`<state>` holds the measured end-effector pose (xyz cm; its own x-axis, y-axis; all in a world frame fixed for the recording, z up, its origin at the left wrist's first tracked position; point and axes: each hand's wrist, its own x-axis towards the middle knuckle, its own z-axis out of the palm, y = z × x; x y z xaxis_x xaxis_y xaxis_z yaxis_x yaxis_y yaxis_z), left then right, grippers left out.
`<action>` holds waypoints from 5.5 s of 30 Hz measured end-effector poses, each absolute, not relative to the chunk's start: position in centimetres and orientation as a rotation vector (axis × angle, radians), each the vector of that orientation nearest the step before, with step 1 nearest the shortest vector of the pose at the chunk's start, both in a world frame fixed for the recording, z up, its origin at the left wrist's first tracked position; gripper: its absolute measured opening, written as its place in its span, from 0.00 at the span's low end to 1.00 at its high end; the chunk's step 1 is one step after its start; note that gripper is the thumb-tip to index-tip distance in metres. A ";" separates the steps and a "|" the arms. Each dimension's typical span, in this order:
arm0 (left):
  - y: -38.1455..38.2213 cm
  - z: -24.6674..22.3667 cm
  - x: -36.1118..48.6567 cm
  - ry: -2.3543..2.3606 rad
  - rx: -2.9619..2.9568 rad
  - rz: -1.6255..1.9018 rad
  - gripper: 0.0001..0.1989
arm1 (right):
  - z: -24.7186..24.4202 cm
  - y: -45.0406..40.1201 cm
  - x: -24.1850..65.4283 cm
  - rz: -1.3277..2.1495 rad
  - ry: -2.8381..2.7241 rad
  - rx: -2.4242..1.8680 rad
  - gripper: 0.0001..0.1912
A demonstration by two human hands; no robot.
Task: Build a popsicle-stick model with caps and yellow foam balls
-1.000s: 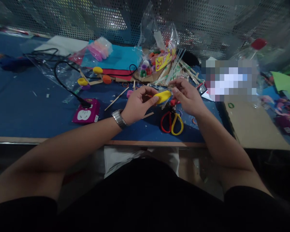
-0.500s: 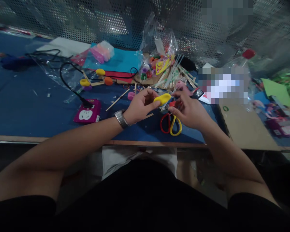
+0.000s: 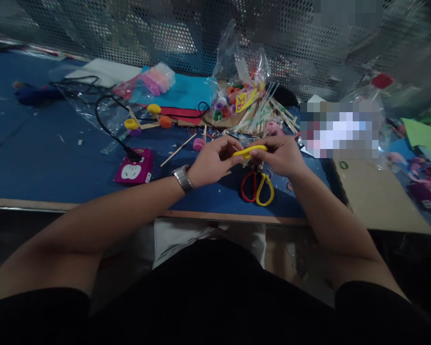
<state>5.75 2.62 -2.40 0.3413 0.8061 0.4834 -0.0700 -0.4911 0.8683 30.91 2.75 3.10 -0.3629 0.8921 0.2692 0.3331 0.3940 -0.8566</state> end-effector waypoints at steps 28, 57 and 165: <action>2.2 -2.6 6.0 0.561 1.613 1.138 0.30 | 0.9 2.0 29.8 0.772 -1.908 -1.009 0.33; 2.7 -3.6 5.6 0.637 1.530 1.206 0.36 | 1.1 2.7 30.7 1.121 -1.759 -1.008 0.46; 0.7 -0.3 5.4 0.532 1.459 0.869 0.32 | 2.1 2.4 30.4 1.362 -1.354 -1.064 0.38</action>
